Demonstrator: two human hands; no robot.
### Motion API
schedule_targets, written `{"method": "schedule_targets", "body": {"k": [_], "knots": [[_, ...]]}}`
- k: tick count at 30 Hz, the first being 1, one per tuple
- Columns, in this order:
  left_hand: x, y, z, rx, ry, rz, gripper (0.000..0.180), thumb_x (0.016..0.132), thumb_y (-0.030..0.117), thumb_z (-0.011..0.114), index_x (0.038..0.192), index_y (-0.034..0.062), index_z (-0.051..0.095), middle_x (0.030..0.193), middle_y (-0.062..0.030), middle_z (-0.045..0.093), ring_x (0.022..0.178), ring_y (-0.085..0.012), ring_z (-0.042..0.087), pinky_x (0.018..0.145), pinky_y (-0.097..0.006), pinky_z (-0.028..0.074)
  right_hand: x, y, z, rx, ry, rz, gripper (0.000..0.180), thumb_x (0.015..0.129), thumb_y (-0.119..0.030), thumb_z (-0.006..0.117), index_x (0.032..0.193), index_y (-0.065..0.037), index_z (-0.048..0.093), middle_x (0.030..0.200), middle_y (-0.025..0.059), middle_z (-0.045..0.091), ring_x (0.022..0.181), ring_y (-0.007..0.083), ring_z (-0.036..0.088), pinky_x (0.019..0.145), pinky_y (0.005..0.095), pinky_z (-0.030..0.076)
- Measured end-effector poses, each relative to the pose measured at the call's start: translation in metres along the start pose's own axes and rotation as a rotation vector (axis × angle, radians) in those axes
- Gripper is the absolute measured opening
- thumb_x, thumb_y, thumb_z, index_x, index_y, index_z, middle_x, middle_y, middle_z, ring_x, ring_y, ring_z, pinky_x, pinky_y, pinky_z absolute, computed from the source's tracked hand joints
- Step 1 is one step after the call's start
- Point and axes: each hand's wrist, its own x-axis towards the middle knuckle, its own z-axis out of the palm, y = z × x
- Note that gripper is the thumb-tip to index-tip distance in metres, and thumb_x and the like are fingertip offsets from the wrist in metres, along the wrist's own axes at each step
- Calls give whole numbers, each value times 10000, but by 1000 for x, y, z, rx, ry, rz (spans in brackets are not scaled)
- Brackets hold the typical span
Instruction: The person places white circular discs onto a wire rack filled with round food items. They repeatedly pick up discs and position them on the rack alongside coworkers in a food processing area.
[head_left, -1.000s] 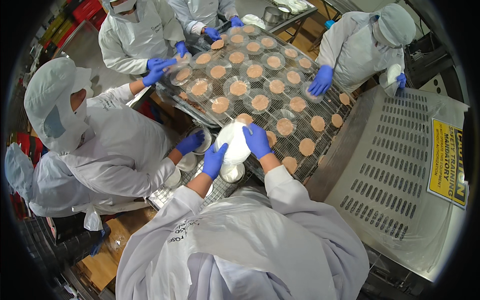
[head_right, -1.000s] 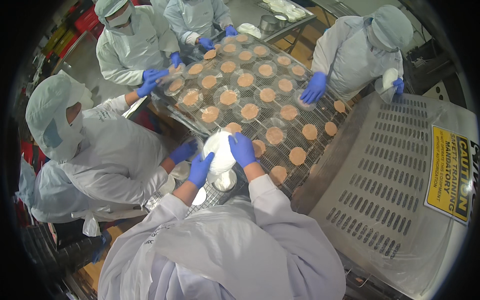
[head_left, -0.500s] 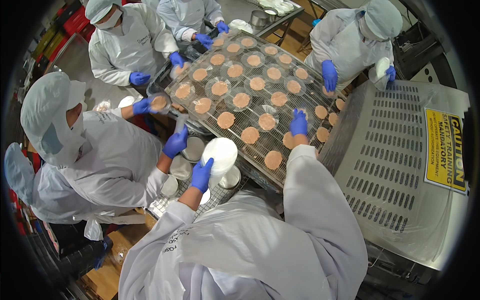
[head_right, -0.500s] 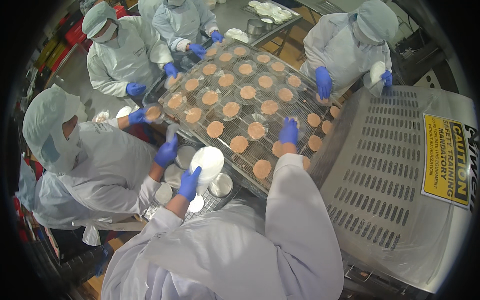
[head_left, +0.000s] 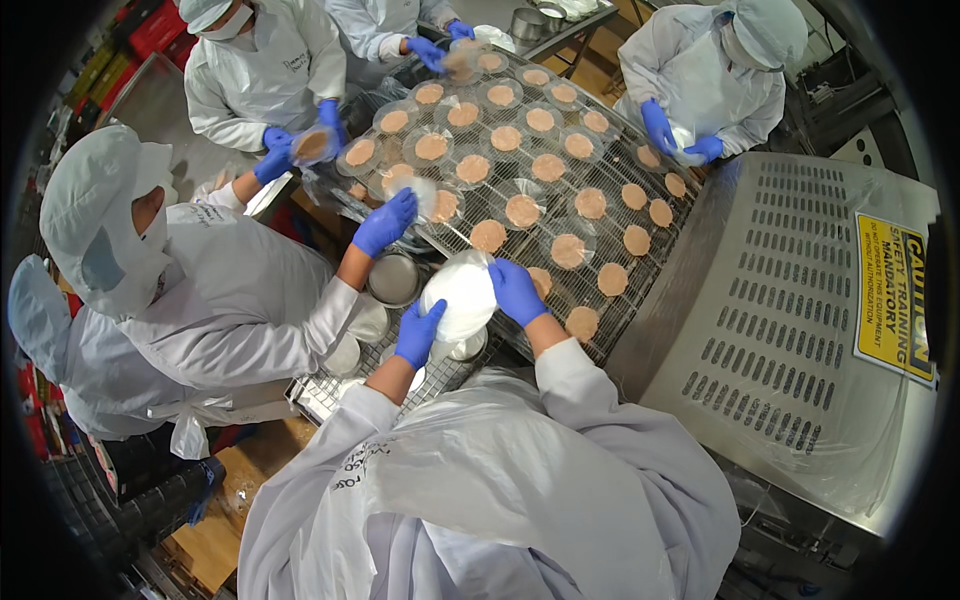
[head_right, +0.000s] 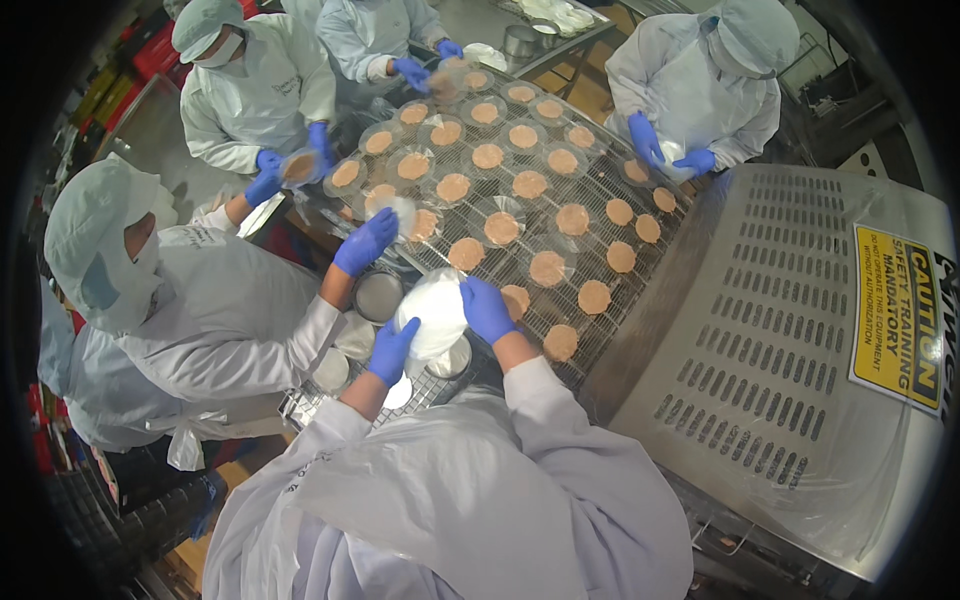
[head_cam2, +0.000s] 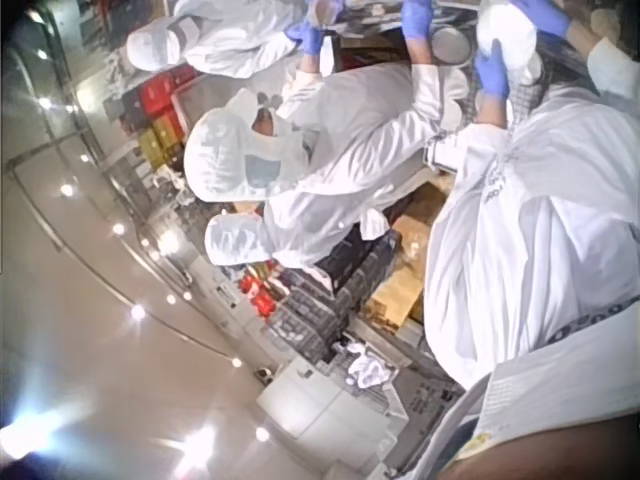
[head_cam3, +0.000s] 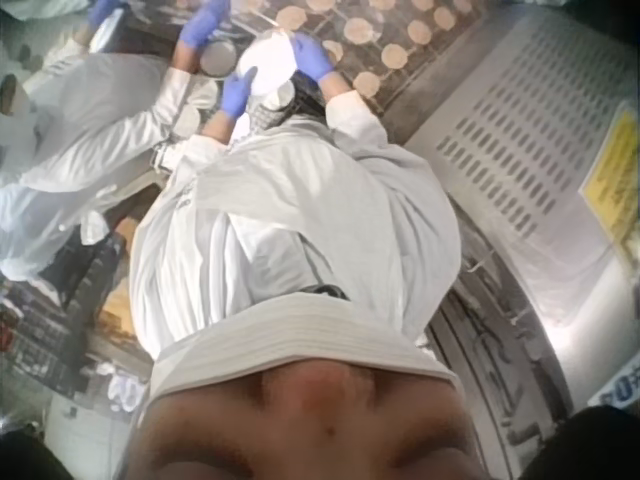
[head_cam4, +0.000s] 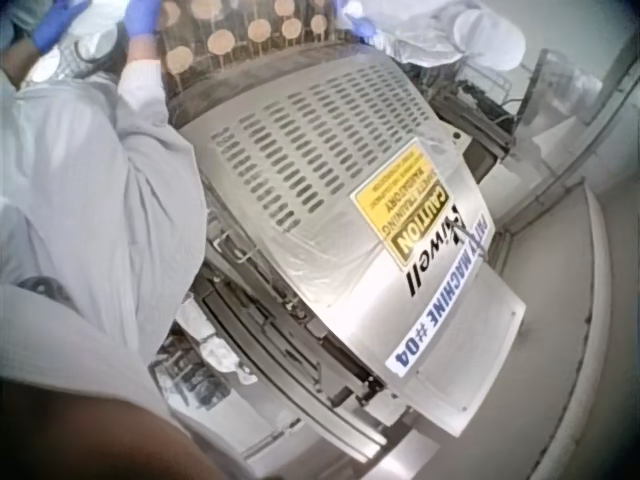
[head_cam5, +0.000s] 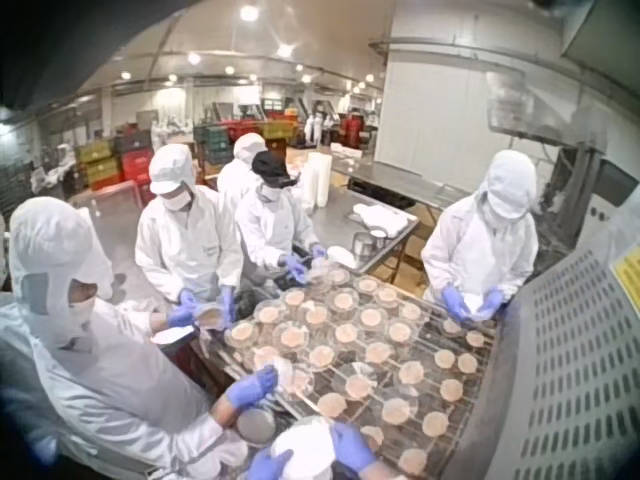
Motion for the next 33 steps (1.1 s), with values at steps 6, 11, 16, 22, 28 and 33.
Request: {"method": "schedule_targets", "body": {"k": [6, 11, 16, 22, 28, 33], "knots": [[-15, -29, -3, -18, 66, -33, 465, 849, 175, 630, 1233, -40, 479, 1149, -117, 576, 1004, -188, 574, 863, -306, 462, 12, 43, -68, -434, 38, 99, 307, 831, -12, 470, 1108, -31, 600, 856, 142, 660, 745, 251, 624, 738, 351, 496], [-17, -37, -11, -53, 58, -17, 467, 850, 182, 626, 1232, -40, 474, 1156, -120, 568, 1017, -199, 572, 861, -310, 466, -2, 27, -31, 4, -60, 30, 270, 849, -149, 526, 1097, -69, 597, 889, 179, 645, 796, 294, 620, 768, 375, 484], [-30, -30, -45, -6, 64, -67, 468, 845, 176, 631, 1224, -49, 473, 1141, -126, 573, 1006, -205, 578, 844, -314, 475, -32, 26, 49, 75, -64, 45, 286, 844, -232, 553, 1047, -35, 600, 887, 193, 635, 829, 286, 620, 743, 368, 481], [-47, -45, -26, -76, 121, -26, 486, 832, 177, 647, 1222, -53, 471, 1128, -133, 578, 981, -204, 587, 824, -308, 481, 11, 31, -52, -158, 99, 44, 296, 864, -105, 448, 1121, -58, 588, 932, 162, 646, 882, 295, 623, 743, 380, 488], [-51, -43, -43, -21, 109, -58, 479, 837, 164, 639, 1235, -40, 466, 1127, -124, 582, 974, -197, 588, 827, -301, 475, -40, 74, 5, -444, -52, -196, 357, 845, -46, 413, 1156, -66, 587, 1346, 153, 431, 1197, 283, 456, 1006, 343, 356], [-36, -39, -53, -61, 46, -36, 437, 840, 168, 639, 1201, -38, 505, 1101, -111, 598, 966, -176, 589, 820, -289, 476, -84, 57, -13, -943, -110, -276, 311, 851, -168, 506, 1122, -52, 604, 1255, 129, 528, 1116, 283, 526, 930, 348, 414]]}}
